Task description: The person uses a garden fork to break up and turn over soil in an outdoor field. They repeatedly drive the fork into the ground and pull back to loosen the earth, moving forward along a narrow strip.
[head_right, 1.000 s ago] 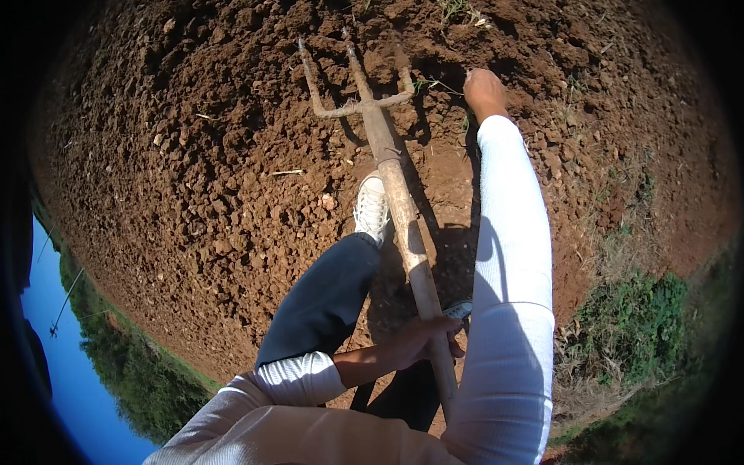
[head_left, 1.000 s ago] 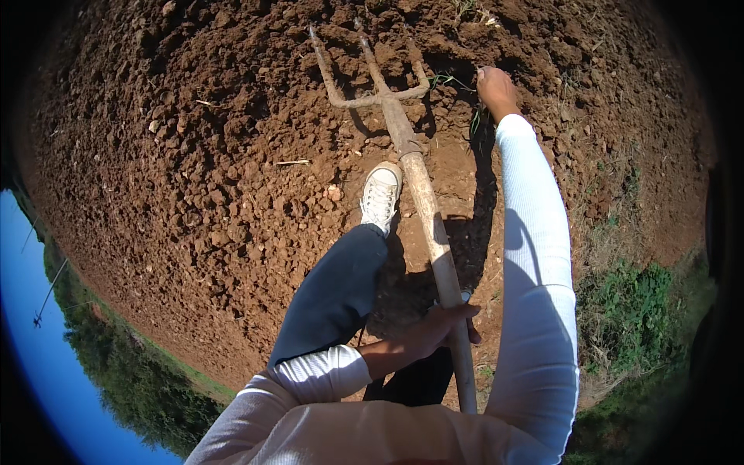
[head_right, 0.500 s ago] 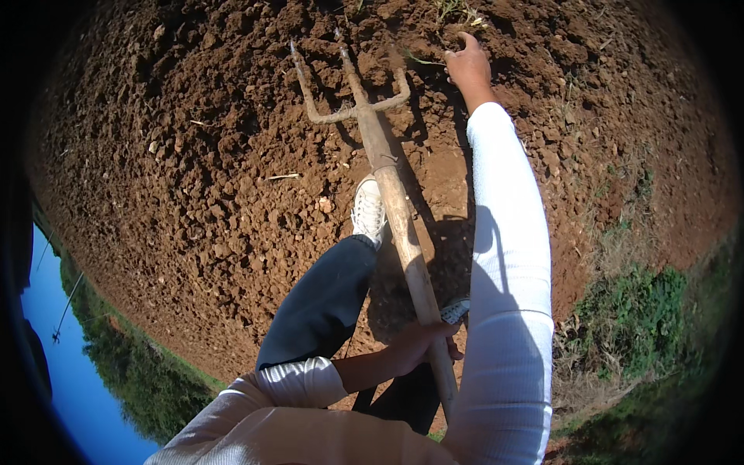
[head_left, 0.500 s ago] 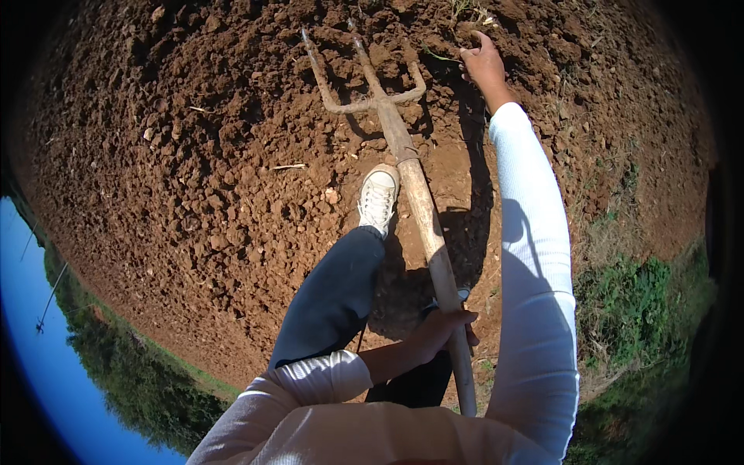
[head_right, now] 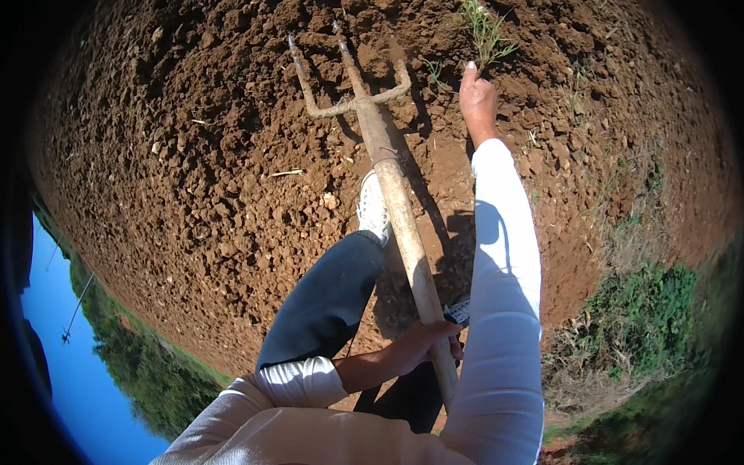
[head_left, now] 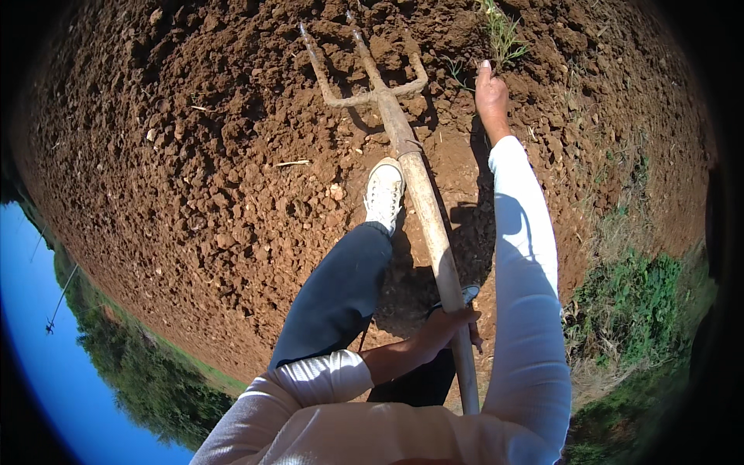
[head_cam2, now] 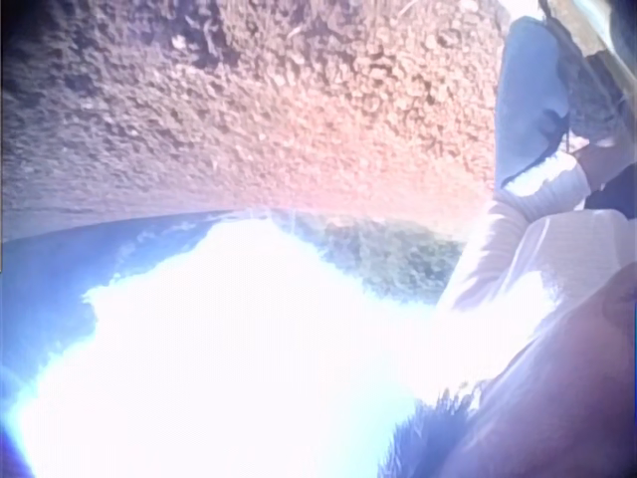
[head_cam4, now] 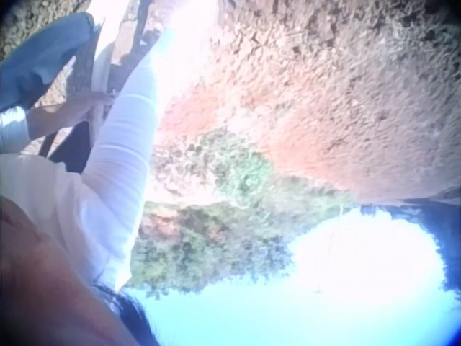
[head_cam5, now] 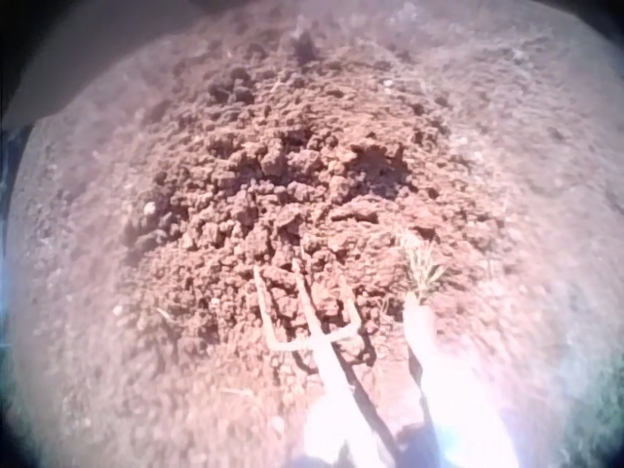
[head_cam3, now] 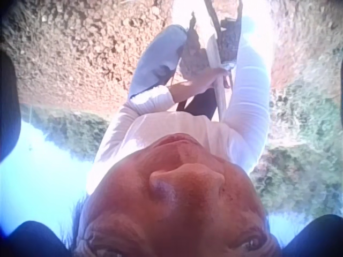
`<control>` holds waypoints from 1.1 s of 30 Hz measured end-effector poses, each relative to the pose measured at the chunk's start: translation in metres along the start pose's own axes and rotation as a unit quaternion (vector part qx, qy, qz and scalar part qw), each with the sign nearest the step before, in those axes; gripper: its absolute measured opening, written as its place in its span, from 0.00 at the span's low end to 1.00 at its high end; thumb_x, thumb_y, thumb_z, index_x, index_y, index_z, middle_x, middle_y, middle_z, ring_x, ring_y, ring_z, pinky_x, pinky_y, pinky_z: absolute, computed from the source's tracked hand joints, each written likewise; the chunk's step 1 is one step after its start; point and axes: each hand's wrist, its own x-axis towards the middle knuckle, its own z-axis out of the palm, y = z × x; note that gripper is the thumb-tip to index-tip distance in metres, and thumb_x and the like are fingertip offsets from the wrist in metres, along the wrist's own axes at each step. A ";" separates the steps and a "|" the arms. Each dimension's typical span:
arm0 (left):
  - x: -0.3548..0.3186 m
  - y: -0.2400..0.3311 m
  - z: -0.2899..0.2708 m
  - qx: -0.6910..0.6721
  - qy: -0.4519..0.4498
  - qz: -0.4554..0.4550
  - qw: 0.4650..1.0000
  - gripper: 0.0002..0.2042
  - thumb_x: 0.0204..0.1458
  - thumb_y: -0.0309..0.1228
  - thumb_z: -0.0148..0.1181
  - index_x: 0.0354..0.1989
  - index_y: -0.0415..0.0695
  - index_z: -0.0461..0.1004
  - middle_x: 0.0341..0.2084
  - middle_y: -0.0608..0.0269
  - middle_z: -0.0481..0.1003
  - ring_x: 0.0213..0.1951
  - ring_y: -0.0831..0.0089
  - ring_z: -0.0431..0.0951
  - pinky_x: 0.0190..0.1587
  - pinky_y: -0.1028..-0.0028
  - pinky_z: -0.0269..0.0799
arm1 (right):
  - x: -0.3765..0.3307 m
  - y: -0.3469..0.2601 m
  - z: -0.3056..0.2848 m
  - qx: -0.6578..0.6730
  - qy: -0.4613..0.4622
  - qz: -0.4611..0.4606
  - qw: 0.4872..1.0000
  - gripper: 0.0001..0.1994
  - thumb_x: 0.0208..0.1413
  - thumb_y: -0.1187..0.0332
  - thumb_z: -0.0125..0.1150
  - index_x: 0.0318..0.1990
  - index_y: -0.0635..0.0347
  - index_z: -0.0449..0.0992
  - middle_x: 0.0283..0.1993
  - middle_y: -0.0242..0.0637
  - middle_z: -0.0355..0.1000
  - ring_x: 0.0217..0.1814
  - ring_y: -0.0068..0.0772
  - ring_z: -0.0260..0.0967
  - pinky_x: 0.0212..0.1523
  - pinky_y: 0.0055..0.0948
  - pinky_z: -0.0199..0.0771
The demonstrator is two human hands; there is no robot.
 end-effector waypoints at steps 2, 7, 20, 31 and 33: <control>0.003 -0.004 -0.003 -0.005 -0.003 0.028 1.000 0.14 0.50 0.43 0.53 0.28 0.43 0.69 0.24 0.61 0.73 0.33 0.71 0.73 0.40 0.69 0.67 | -0.007 0.009 -0.002 0.069 0.054 -0.031 0.996 0.33 0.58 0.48 0.38 0.15 0.72 0.69 0.14 0.51 0.66 0.19 0.46 0.63 0.27 0.39 0.62; 0.011 -0.009 -0.010 0.034 0.081 0.029 0.996 0.14 0.51 0.40 0.53 0.25 0.41 0.69 0.23 0.59 0.73 0.32 0.70 0.74 0.40 0.70 0.68 | -0.024 0.027 0.020 0.180 0.125 0.051 0.974 0.32 0.56 0.47 0.39 0.21 0.72 0.73 0.19 0.51 0.70 0.25 0.47 0.68 0.35 0.41 0.64; 0.022 -0.013 -0.004 -0.009 0.078 0.034 0.996 0.13 0.50 0.36 0.53 0.27 0.36 0.68 0.22 0.53 0.72 0.29 0.61 0.77 0.37 0.67 0.72 | -0.171 0.117 -0.043 0.247 0.026 0.222 0.943 0.26 0.57 0.45 0.40 0.15 0.55 0.63 0.13 0.27 0.56 0.14 0.22 0.50 0.17 0.26 0.51; 0.029 -0.017 -0.006 -0.049 0.089 0.064 0.993 0.11 0.49 0.36 0.55 0.26 0.39 0.68 0.20 0.56 0.70 0.27 0.61 0.76 0.33 0.64 0.74 | -0.217 0.004 -0.231 0.539 0.217 -0.067 0.811 0.26 0.61 0.45 0.32 0.14 0.50 0.48 0.14 0.25 0.44 0.11 0.19 0.37 0.11 0.19 0.36; 0.026 -0.015 -0.003 -0.056 0.097 0.053 0.992 0.10 0.48 0.35 0.55 0.28 0.40 0.69 0.20 0.60 0.69 0.26 0.66 0.76 0.30 0.70 0.73 | -0.250 0.006 -0.231 0.676 0.069 -0.082 0.729 0.28 0.59 0.42 0.31 0.14 0.52 0.51 0.14 0.27 0.46 0.13 0.20 0.41 0.11 0.19 0.40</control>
